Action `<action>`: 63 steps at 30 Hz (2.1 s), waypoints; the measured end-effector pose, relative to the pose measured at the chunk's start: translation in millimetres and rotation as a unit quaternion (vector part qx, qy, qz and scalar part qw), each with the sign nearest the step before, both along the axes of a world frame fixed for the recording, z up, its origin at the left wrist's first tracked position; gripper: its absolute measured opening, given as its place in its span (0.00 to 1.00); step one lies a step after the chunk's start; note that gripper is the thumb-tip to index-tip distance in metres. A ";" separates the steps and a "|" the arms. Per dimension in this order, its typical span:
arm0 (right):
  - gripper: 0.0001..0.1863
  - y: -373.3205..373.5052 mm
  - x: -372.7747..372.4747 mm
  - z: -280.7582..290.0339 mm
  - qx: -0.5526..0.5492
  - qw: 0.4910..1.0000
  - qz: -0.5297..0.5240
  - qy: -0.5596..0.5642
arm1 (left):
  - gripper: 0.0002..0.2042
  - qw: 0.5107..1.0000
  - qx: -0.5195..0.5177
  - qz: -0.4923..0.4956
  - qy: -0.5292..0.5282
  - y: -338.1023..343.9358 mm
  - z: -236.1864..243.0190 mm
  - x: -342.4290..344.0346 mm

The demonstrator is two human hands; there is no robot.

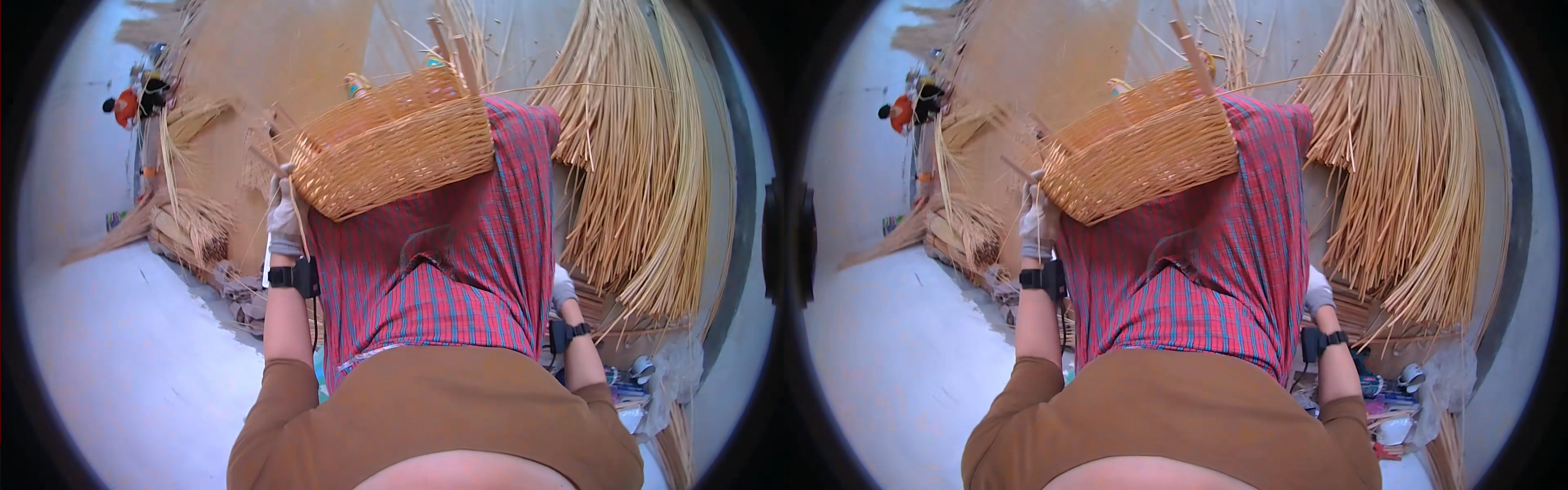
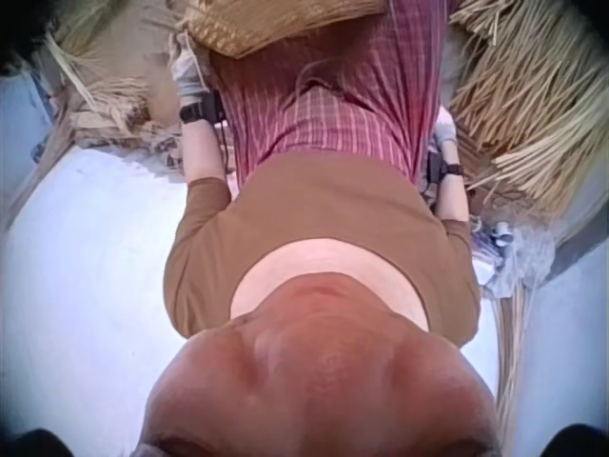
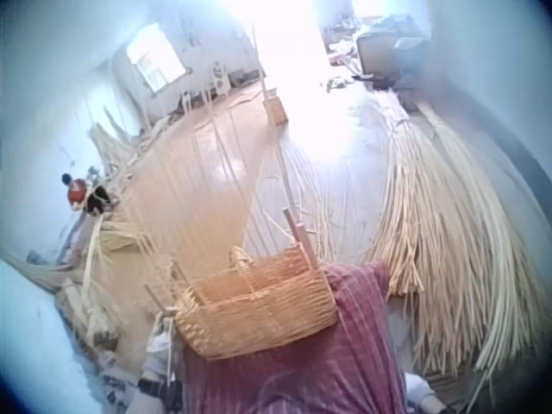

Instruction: The person is weaving a rectangular basket from straw or willow strips around a set of vertical wooden posts.

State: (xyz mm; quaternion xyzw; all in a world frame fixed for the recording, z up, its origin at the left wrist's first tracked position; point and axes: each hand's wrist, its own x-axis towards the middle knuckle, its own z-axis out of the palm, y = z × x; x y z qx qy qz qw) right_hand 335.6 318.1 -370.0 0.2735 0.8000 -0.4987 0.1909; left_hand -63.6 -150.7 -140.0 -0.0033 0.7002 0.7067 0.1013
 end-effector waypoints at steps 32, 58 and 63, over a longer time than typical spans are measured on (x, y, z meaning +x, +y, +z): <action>0.44 -85.9 -258.2 330.6 0.354 0.846 0.251 0.310 | 0.15 0.896 -0.220 -0.026 0.384 87.4 81.8 80.5; 0.31 -154.2 -361.7 340.6 0.231 0.866 0.340 0.284 | 0.07 0.891 -0.111 -0.058 0.436 117.6 102.1 80.6; 0.33 -144.5 -399.9 416.0 0.387 0.782 0.428 0.236 | 0.09 0.814 -0.170 -0.343 0.437 116.1 87.0 112.0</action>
